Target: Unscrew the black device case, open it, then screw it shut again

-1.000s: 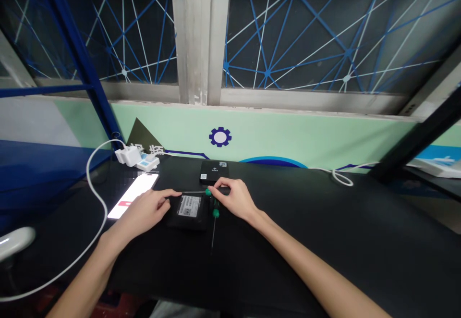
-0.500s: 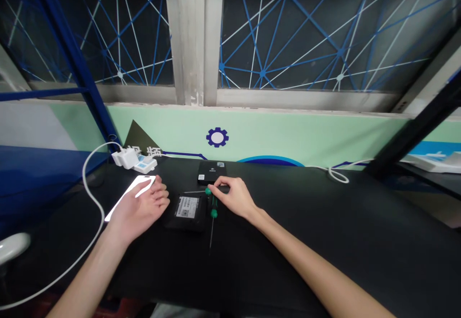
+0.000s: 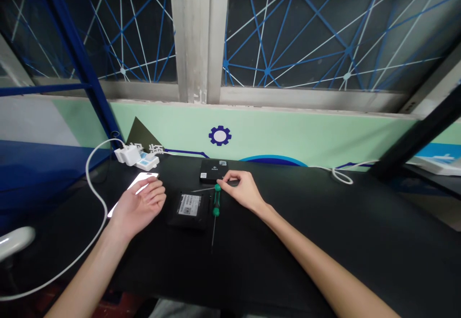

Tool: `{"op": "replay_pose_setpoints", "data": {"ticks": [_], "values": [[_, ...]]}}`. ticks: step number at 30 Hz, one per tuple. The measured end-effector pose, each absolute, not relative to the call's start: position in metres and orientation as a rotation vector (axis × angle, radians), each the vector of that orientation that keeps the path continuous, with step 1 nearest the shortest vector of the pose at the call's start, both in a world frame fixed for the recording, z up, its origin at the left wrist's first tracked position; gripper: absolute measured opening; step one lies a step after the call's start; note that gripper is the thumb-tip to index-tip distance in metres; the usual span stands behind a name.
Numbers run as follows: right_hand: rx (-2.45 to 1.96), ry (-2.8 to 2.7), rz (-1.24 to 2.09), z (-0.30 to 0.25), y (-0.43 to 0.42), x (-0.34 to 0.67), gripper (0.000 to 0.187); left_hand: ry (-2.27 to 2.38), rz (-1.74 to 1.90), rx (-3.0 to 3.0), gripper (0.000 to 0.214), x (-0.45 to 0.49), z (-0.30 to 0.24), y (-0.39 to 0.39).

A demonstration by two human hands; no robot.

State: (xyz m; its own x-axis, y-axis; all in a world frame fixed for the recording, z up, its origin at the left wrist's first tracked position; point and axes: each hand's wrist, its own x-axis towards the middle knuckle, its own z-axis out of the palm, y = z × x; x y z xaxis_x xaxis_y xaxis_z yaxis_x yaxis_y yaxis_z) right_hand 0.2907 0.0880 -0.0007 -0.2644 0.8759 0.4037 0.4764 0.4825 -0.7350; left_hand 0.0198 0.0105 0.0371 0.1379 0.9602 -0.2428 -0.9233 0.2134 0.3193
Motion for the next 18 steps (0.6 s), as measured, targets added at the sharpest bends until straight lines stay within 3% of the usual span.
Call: {"op": "replay_pose_setpoints", "data": {"ticks": [18], "values": [[-1.151, -1.937, 0.550, 0.015, 0.096, 0.307, 0.039, 0.609, 1.397, 0.072, 0.017, 0.022, 0.037, 0.012]]}}
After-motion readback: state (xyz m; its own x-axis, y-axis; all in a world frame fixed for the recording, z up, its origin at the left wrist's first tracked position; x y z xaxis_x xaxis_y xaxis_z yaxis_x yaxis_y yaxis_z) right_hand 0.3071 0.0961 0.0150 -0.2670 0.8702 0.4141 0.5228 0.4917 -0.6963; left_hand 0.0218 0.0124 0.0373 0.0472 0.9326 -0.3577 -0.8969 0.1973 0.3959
